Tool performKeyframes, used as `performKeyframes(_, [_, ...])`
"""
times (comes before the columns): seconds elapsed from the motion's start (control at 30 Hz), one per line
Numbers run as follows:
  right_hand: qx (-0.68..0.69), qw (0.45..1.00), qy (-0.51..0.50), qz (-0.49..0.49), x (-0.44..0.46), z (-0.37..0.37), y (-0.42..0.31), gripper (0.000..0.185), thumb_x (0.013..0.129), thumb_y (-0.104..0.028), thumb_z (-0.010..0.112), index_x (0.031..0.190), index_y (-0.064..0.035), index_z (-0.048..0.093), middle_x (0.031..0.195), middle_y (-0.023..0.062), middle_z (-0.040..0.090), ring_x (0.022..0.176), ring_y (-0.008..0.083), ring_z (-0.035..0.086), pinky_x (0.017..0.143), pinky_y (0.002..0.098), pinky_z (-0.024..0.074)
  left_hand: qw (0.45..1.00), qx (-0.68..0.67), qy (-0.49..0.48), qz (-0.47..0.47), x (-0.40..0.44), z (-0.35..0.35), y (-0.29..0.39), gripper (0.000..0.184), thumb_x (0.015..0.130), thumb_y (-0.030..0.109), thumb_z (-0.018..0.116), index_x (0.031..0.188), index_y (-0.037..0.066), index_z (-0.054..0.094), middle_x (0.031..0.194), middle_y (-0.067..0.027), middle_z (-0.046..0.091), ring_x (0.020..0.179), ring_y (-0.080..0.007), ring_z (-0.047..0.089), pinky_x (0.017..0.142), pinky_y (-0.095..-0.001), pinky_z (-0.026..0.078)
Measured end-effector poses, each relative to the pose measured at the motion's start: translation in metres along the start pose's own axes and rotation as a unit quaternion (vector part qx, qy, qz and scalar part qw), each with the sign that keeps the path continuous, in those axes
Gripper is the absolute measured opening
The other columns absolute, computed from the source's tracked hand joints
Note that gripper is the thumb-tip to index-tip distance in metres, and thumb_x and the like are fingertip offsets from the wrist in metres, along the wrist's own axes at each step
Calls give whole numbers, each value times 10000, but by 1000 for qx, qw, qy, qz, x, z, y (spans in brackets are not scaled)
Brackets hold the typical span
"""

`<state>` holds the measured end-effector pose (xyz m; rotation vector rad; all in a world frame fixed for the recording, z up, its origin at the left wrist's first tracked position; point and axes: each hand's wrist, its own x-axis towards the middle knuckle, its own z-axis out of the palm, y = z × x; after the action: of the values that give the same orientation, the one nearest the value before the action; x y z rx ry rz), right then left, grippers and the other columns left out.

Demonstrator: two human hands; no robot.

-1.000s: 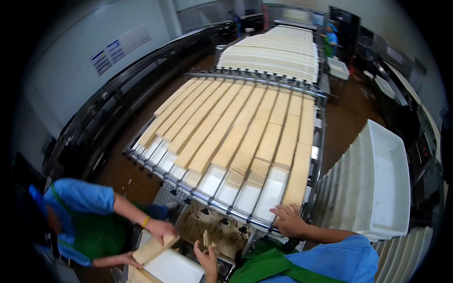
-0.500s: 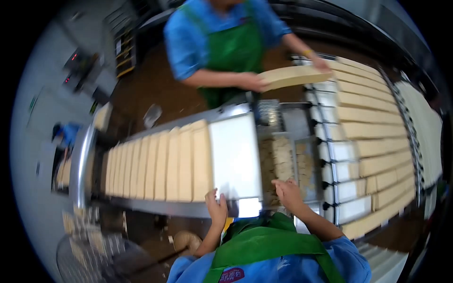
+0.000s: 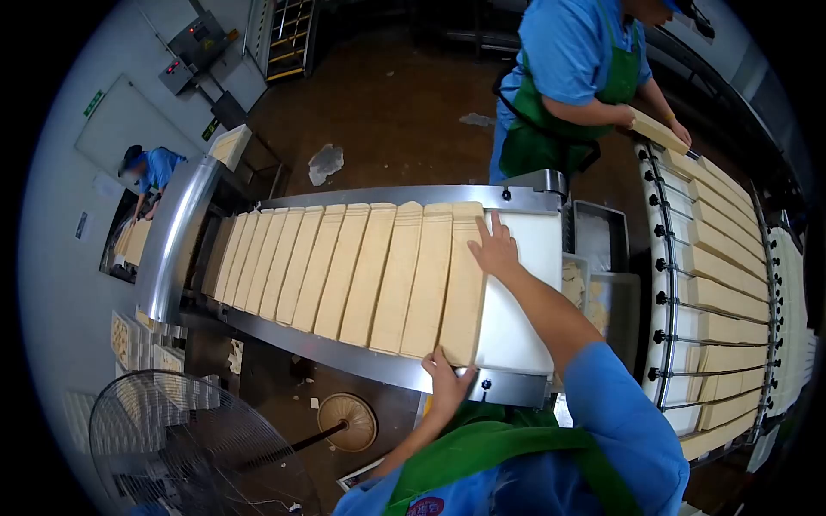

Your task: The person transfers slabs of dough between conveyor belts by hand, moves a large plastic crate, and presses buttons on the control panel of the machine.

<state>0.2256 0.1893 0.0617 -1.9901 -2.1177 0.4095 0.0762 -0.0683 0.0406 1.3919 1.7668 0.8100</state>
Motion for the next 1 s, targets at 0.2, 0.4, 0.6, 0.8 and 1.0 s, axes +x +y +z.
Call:
performKeyframes(0.2, [-53, 997, -46, 12, 52, 0, -26, 669, 892, -537, 475, 1444, -188, 333, 1516, 199, 188, 1240, 358, 423, 967, 483, 408, 997, 30, -66, -11, 14, -11, 8, 910, 735, 269, 793, 1333, -108, 220, 1228, -305, 286, 1059, -455, 443, 885, -429, 458])
performKeyframes(0.4, [-56, 991, -68, 102, 40, -12, -14, 681, 824, -542, 547, 1353, -136, 404, 1330, 174, 367, 1151, 368, 467, 915, 479, 452, 988, 107, -111, -27, 26, -11, 27, 897, 707, 292, 802, 1318, -85, 265, 1197, -304, 341, 992, -478, 505, 850, -458, 489])
performKeyframes(0.6, [-1, 957, -17, 289, 1, -54, 54, 818, 730, -475, 639, 1357, -36, 351, 1441, 209, 242, 1240, 402, 403, 909, 492, 467, 973, 117, -161, 117, 46, -5, 38, 825, 700, 255, 781, 1305, -43, 305, 1154, -292, 372, 971, -479, 525, 829, -497, 485])
performKeyframes(0.8, [163, 915, 108, 353, -67, -66, 114, 862, 703, -402, 678, 1344, 10, 277, 1405, 256, 240, 1209, 470, 419, 943, 503, 439, 970, 174, -150, 83, 46, 31, 64, 834, 740, 352, 743, 1298, -40, 263, 1161, -313, 379, 916, -500, 546, 803, -522, 488])
performKeyframes(1.0, [216, 796, 354, 440, -238, -140, 190, 787, 722, -337, 685, 1308, 0, 283, 1271, 268, 339, 1117, 465, 476, 910, 493, 443, 942, 93, -194, 258, 10, 78, 123, 758, 675, 105, 737, 1329, 30, 362, 1241, -271, 324, 1100, -454, 439, 938, -458, 430])
